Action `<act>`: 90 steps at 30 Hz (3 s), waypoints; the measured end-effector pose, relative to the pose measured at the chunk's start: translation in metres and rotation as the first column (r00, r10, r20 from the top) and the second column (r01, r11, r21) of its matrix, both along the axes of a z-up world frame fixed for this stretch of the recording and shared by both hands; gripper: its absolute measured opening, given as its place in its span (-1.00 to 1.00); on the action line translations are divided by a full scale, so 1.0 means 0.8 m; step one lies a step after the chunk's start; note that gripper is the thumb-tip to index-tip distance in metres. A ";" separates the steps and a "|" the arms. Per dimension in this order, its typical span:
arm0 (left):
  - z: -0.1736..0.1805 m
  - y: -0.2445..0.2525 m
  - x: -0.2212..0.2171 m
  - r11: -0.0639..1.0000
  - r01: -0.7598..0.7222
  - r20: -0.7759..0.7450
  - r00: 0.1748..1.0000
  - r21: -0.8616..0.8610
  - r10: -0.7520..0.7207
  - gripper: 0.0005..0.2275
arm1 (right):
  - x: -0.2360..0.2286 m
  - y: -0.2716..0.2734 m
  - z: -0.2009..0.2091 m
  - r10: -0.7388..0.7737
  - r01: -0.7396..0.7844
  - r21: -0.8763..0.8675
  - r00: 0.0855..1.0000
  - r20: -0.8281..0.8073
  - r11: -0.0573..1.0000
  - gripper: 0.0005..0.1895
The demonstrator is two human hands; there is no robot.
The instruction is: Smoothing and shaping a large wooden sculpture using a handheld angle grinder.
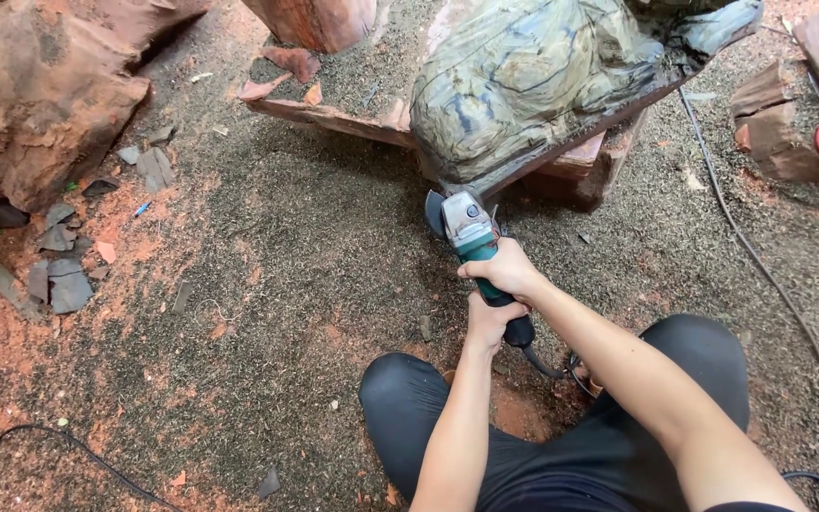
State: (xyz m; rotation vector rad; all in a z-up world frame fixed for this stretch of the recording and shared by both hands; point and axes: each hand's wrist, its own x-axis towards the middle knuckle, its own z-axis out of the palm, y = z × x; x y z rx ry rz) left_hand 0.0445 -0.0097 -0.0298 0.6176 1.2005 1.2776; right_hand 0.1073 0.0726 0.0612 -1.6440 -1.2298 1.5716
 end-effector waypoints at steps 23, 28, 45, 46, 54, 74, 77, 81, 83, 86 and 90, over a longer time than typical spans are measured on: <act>-0.071 -0.020 0.027 0.999 -0.031 -0.208 0.978 0.011 0.033 -0.61 | 0.027 -0.015 -0.074 0.122 -0.117 0.103 0.992 -0.037 0.988 -0.60; -0.078 -0.026 0.014 0.997 -0.076 -0.189 0.979 -0.011 0.072 -0.59 | 0.005 -0.017 -0.078 0.129 -0.125 0.068 0.990 -0.054 0.990 -0.60; -0.061 -0.015 0.016 1.000 -0.004 -0.256 0.967 -0.024 -0.003 -0.55 | 0.019 -0.019 -0.063 0.035 -0.024 0.094 0.993 -0.115 0.995 -0.67; -0.060 -0.012 0.018 1.000 0.003 -0.266 0.964 -0.022 -0.008 -0.55 | 0.022 -0.017 -0.066 0.022 -0.009 0.097 0.990 -0.139 0.995 -0.65; -0.056 0.004 0.032 0.998 0.042 -0.304 0.951 -0.037 -0.051 -0.52 | 0.044 -0.009 -0.072 -0.018 0.054 0.140 0.969 -0.247 0.989 -0.59; 0.091 0.090 0.075 0.802 0.515 -0.588 0.763 0.303 -0.268 -0.68 | 0.236 -0.019 -0.017 -0.141 0.572 0.221 0.520 -0.842 0.790 -0.48; 0.170 0.176 0.094 0.915 0.258 -0.740 0.670 0.311 0.062 -0.86 | 0.314 -0.035 -0.010 -0.167 0.626 0.248 0.528 -0.833 0.739 -0.45; 0.209 0.351 0.148 0.684 0.410 -0.797 0.341 0.604 0.499 -0.65 | 0.384 -0.068 -0.021 -0.162 0.734 0.329 0.510 -0.845 0.595 -0.44; 0.237 0.432 0.183 0.592 0.590 -0.764 0.068 0.549 0.641 -0.25 | 0.412 -0.090 -0.008 -0.230 0.760 0.227 0.442 -0.867 0.609 -0.42; 0.257 0.540 0.236 0.705 0.596 -0.849 -0.074 0.384 0.524 0.00 | 0.442 -0.104 -0.017 -0.207 0.785 0.223 0.405 -0.891 0.578 -0.46; 0.284 0.594 0.261 0.858 0.508 -0.962 -0.188 0.079 0.200 0.08 | 0.468 -0.117 -0.017 -0.185 0.815 0.261 0.405 -0.896 0.517 -0.47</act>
